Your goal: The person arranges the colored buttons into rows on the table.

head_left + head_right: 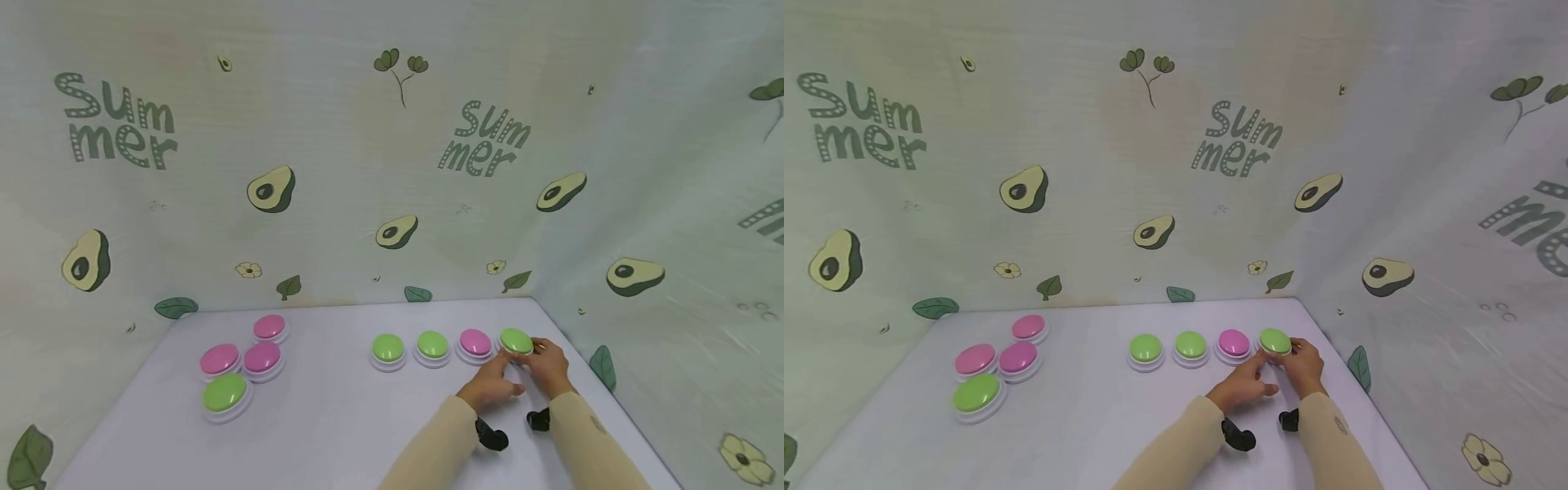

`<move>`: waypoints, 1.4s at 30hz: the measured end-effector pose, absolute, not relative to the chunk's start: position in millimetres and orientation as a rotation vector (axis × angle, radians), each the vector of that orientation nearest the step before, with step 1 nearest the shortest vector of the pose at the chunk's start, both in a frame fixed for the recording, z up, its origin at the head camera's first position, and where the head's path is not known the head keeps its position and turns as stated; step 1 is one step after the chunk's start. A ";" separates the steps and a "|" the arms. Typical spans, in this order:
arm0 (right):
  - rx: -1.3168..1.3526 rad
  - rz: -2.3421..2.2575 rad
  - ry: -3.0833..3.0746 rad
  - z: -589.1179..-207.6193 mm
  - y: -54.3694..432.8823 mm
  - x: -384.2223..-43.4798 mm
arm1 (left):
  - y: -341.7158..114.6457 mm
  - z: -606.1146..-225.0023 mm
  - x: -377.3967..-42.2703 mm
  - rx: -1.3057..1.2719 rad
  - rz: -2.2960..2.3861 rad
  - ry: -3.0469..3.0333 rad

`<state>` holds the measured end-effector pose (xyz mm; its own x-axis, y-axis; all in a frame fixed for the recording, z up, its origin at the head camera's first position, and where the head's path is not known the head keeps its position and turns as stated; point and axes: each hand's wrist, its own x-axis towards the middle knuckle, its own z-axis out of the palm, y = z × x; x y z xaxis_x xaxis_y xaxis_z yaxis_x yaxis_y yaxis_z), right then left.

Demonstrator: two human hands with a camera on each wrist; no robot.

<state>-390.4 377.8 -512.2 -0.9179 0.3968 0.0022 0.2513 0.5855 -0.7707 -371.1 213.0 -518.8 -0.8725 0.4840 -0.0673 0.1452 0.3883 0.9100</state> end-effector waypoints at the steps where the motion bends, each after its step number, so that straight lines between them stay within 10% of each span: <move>1: -0.565 1.254 -2.632 -513.4 376.4 -388.5 | 212.4 -520.2 -368.6 0.546 1.483 2.330; 22: -0.676 1.503 -2.460 -519.4 336.5 -357.9 | 128.4 -524.3 -329.1 0.619 1.625 2.089; 42: -0.046 1.576 -2.215 -480.9 144.1 -340.1 | -88.9 -489.0 -304.5 0.348 1.914 2.434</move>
